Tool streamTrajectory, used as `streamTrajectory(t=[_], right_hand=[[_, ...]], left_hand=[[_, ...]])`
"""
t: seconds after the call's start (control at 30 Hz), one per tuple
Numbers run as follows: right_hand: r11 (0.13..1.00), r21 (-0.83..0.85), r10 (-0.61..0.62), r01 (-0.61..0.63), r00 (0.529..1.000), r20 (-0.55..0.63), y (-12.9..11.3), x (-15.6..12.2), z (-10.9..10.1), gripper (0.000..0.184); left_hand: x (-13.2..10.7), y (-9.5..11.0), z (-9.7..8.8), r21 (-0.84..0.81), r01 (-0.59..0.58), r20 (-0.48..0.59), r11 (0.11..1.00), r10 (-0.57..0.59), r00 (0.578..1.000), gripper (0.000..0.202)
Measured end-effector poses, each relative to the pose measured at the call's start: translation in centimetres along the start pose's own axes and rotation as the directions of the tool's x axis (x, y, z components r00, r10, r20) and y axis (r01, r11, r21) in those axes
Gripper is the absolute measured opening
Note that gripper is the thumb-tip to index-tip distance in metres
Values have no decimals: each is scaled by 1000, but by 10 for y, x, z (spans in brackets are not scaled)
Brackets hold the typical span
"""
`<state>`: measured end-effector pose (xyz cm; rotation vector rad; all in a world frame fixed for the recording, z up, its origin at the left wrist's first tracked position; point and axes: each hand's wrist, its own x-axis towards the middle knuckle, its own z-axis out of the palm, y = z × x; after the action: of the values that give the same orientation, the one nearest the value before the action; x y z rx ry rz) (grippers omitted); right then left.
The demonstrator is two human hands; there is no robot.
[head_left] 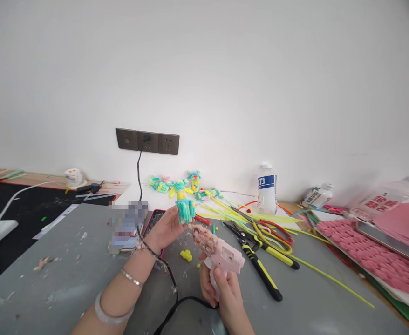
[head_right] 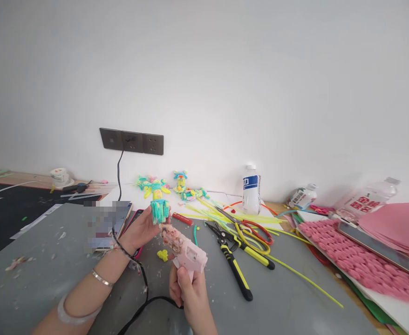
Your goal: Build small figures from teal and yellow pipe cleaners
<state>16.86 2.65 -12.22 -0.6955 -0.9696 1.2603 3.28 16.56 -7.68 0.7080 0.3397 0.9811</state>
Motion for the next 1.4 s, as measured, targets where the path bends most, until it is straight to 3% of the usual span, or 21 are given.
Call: streamTrajectory(t=[0.47,1.0,1.4], right_hand=[[1000,-3,-20,20,1000,-11,0,-2,1,41],[999,12,-42,42,999,-6,0,-2,-1,38],[998,-2,-55,55,998,-16,0,-2,-1,37]], left_hand=[[-3,3,14,53,-47,47,997,45,998,43],[-2,1,7,-39,-9,67,999,11,998,38],[-2,2,8,0,-40,103,999,40,994,40]])
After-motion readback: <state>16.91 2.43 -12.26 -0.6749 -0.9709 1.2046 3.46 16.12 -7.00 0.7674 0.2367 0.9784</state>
